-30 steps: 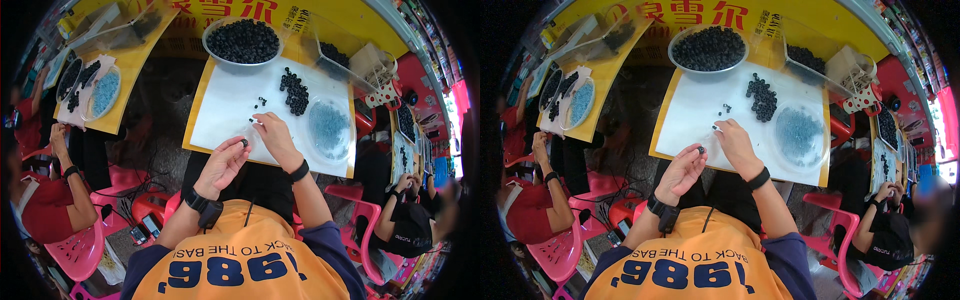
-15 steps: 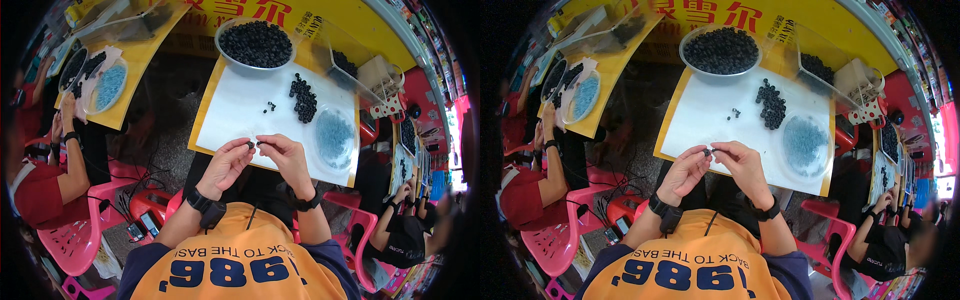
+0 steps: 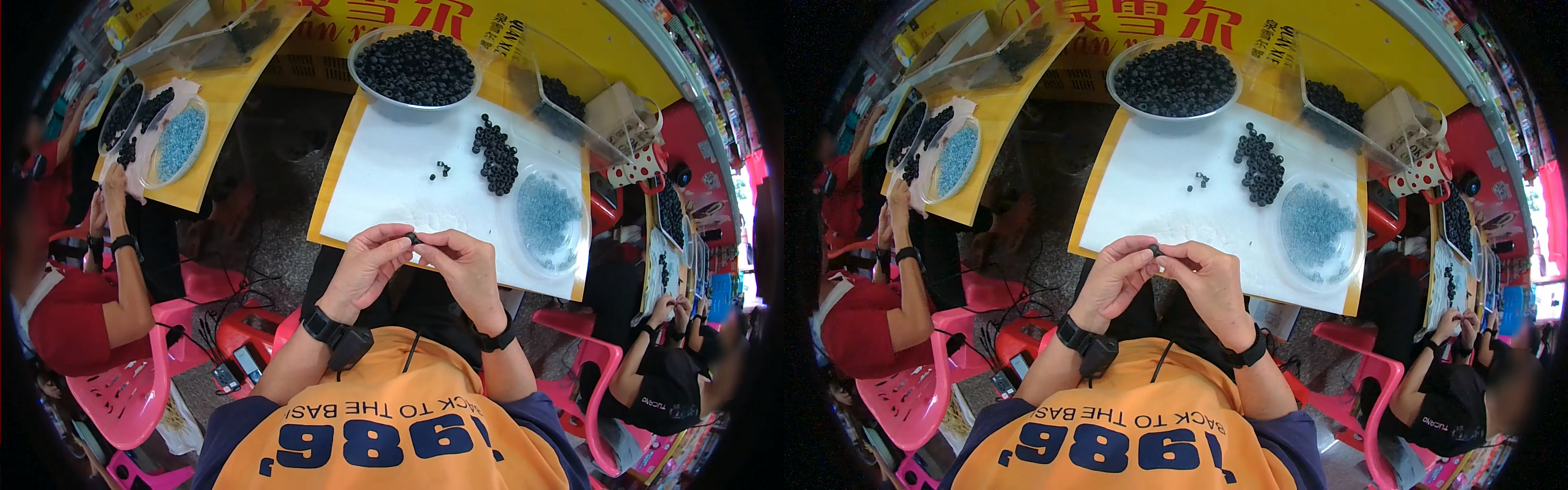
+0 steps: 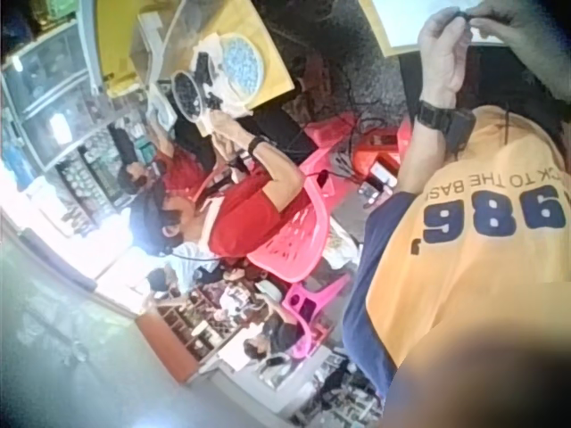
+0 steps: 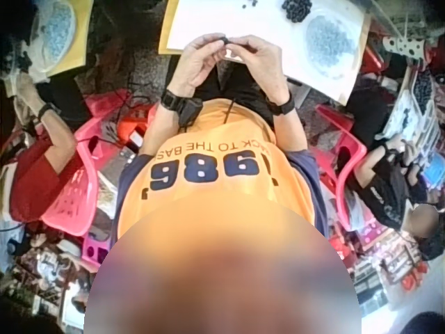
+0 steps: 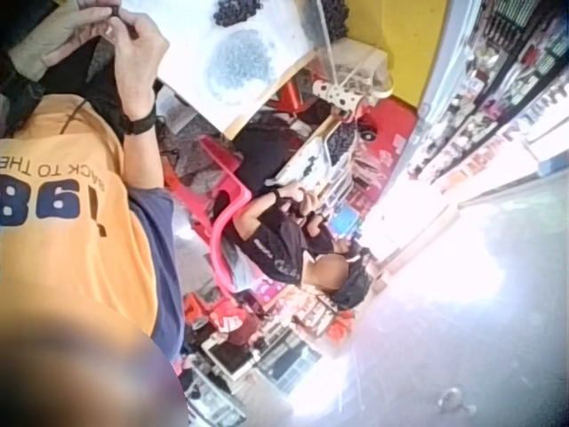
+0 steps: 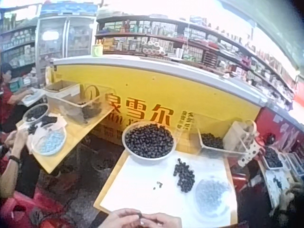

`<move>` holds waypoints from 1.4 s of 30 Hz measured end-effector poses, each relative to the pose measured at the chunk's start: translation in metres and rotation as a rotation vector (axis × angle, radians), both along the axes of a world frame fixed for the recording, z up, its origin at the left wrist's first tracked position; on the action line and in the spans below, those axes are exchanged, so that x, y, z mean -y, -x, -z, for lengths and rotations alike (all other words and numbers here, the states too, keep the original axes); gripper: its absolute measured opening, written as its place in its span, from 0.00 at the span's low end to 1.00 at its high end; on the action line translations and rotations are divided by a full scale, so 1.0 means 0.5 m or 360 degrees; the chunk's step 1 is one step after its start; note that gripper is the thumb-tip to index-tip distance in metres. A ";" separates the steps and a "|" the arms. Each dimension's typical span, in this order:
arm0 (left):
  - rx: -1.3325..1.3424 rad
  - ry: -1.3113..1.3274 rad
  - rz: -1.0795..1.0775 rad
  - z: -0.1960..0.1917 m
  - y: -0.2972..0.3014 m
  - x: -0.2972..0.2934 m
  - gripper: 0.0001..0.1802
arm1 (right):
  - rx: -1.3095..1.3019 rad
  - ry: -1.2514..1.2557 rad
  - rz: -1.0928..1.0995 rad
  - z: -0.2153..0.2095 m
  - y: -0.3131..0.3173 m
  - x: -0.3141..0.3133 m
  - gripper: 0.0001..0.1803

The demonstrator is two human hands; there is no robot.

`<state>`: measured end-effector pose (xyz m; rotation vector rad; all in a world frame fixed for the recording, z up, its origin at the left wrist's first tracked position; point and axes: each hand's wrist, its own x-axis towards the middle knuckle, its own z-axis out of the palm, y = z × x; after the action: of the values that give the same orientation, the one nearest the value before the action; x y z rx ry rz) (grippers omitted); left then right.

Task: Sorting and inspecting small rubber gaskets and plastic components at a manufacturing workstation.

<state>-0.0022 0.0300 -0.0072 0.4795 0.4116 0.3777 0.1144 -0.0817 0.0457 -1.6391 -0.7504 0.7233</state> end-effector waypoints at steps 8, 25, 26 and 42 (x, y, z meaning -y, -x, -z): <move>-0.0013 -0.0010 0.0068 0.000 -0.004 0.008 0.11 | -0.0117 -0.0083 0.0073 0.034 0.000 0.019 0.09; 0.0026 -0.0039 0.0646 0.012 0.024 -0.003 0.24 | 0.0223 -0.0191 -0.0573 0.038 -0.021 0.067 0.16; -0.0005 -0.0106 0.0665 0.009 0.024 -0.004 0.24 | 0.0228 -0.0189 -0.0558 0.041 -0.017 0.070 0.16; -0.0160 -0.0072 0.0539 0.005 0.010 0.012 0.21 | 0.0007 -0.0609 0.0383 -0.128 -0.411 0.008 0.22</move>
<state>-0.0071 0.0242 -0.0098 0.6031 0.4113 0.0353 0.3199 -0.0858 0.1096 -1.3511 -0.6353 0.3764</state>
